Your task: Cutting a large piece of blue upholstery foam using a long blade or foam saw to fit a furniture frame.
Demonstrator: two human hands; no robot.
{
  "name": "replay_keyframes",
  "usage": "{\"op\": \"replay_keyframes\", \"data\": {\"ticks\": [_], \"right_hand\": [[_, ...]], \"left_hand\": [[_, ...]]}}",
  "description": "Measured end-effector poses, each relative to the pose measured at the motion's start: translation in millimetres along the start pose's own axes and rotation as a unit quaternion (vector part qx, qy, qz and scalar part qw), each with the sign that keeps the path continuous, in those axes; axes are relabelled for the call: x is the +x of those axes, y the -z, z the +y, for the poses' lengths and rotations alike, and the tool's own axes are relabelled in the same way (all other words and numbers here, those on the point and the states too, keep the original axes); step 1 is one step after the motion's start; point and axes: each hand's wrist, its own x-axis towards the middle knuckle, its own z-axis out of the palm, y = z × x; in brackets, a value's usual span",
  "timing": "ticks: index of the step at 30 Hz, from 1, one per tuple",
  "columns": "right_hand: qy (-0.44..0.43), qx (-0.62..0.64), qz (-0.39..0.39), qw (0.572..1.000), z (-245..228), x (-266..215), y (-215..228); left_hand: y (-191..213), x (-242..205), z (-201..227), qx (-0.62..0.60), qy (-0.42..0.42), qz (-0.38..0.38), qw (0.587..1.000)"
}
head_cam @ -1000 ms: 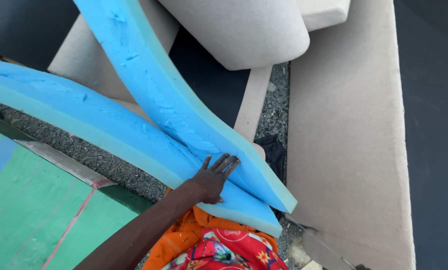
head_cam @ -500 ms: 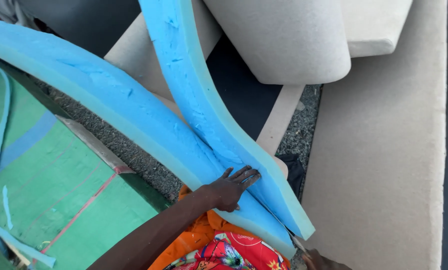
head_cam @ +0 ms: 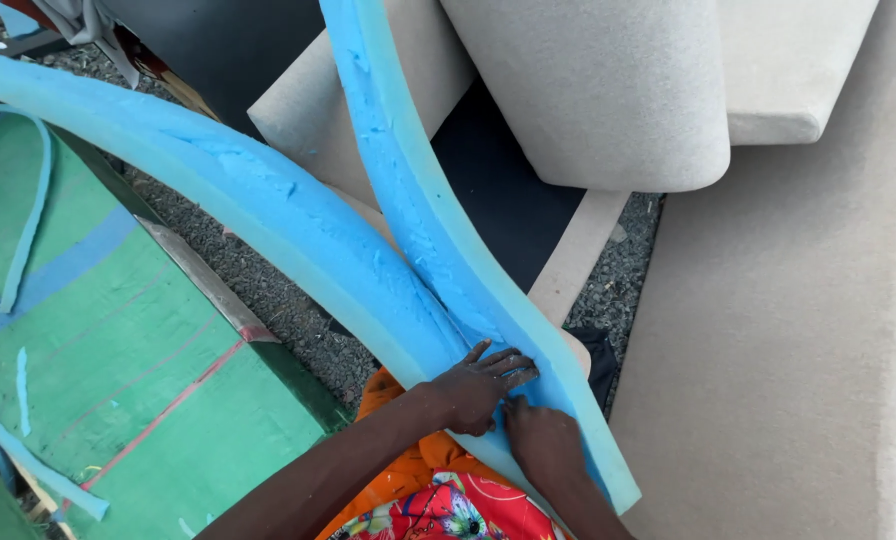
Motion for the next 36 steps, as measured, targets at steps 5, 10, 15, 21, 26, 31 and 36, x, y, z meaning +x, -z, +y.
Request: {"op": "replay_keyframes", "data": {"ticks": [5,10,15,21,26,31,36], "right_hand": [[0.024,0.01,0.026,0.999,-1,33,-22],[-0.009,-0.008,0.034,0.999,-5,32,-14],[-0.019,-0.024,-0.007,0.999,-10,37,-6],[-0.011,-0.029,-0.02,0.999,-48,72,18],[-0.001,-0.011,-0.032,0.999,-63,131,7],[0.008,0.005,-0.065,0.998,-62,117,32],[0.04,-0.015,-0.047,0.998,-66,97,50]], "left_hand": [[15,-17,0,-0.059,-0.01,0.082,0.995],[35,-14,-28,0.016,0.185,0.306,0.934],[22,11,-82,0.144,0.183,0.227,0.946],[44,8,-98,0.079,0.131,0.094,0.984],[61,3,-100,0.053,0.127,0.027,0.99],[68,0,-107,0.078,0.137,-0.012,0.987],[70,-5,-102,0.064,0.131,-0.031,0.989]]}}
